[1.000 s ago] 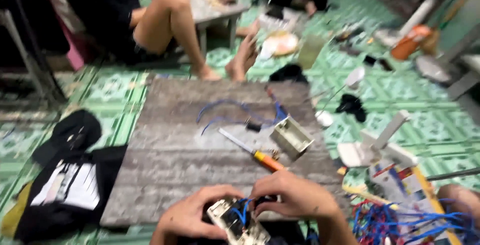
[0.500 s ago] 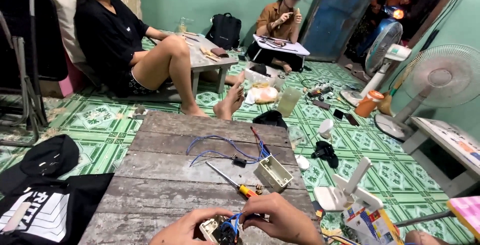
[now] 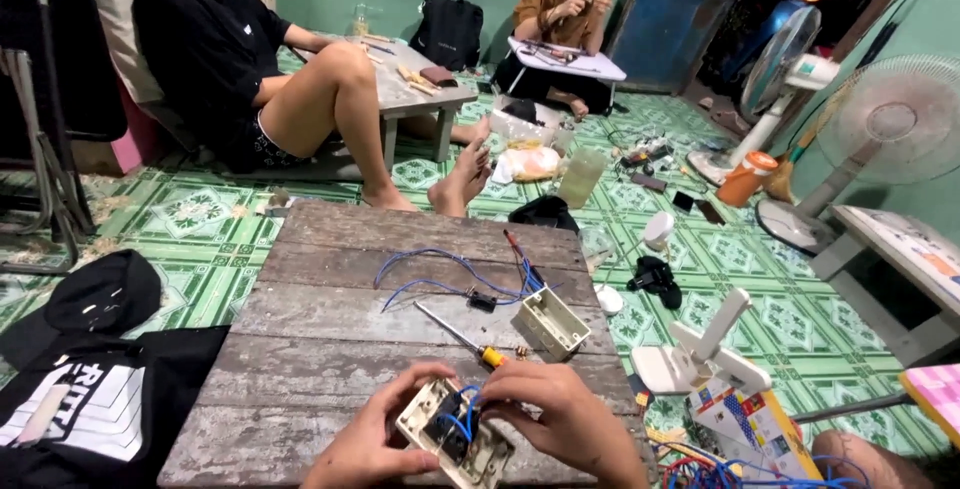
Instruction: The person connects blue wires to a white electrical switch plate using a screwdriver. They tighten the terminal screws to secure the wires and repeatedly adjust the connections.
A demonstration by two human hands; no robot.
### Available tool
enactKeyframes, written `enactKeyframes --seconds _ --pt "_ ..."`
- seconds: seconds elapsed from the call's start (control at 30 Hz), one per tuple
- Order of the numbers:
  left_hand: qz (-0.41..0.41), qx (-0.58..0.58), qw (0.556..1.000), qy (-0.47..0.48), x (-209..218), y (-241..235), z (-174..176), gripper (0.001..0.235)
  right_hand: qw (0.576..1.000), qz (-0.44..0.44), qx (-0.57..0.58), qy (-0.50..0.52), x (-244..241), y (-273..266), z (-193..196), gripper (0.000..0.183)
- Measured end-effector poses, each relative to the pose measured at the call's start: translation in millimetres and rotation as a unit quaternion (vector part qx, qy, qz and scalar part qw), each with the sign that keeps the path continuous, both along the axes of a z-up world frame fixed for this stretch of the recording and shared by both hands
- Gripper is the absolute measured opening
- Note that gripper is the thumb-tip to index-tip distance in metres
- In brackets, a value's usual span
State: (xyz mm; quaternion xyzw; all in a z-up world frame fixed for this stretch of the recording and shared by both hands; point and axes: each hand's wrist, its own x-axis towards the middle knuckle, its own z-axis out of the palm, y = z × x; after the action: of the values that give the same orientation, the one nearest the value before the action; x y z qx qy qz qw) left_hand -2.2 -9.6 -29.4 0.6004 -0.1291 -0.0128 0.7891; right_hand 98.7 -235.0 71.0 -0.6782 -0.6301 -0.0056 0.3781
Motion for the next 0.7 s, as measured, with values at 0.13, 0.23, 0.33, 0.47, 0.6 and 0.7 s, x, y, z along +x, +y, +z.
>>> enactKeyframes --seconds 0.13,0.23,0.33,0.47,0.6,0.7 --pt "0.016 -0.047 0.999 -0.014 2.1 -6.6 0.8 0.097 0.999 -0.013 0.034 0.014 0.8 -2.4 -3.0 0.01" --pt "0.014 -0.063 0.997 -0.033 0.6 -5.6 0.5 0.103 0.999 -0.016 0.04 -0.02 0.9 -3.6 -13.2 0.013" --pt "0.011 -0.05 0.998 -0.033 -0.5 -2.9 -2.7 0.096 0.997 -0.058 0.002 -0.054 1.6 -4.1 -21.5 0.018" --pt "-0.009 -0.06 0.998 -0.024 -0.6 -0.1 -0.9 0.091 0.993 -0.071 0.015 -0.088 2.8 -3.0 -27.6 0.018" --pt "-0.016 -0.065 0.998 -0.005 -1.6 0.9 1.9 0.092 0.994 -0.061 0.025 -0.086 -5.0 1.3 -18.9 0.014" --pt "0.008 -0.028 1.0 -0.01 -3.1 2.7 4.4 0.091 0.991 -0.063 0.023 -0.114 -4.9 -0.3 -21.1 0.015"
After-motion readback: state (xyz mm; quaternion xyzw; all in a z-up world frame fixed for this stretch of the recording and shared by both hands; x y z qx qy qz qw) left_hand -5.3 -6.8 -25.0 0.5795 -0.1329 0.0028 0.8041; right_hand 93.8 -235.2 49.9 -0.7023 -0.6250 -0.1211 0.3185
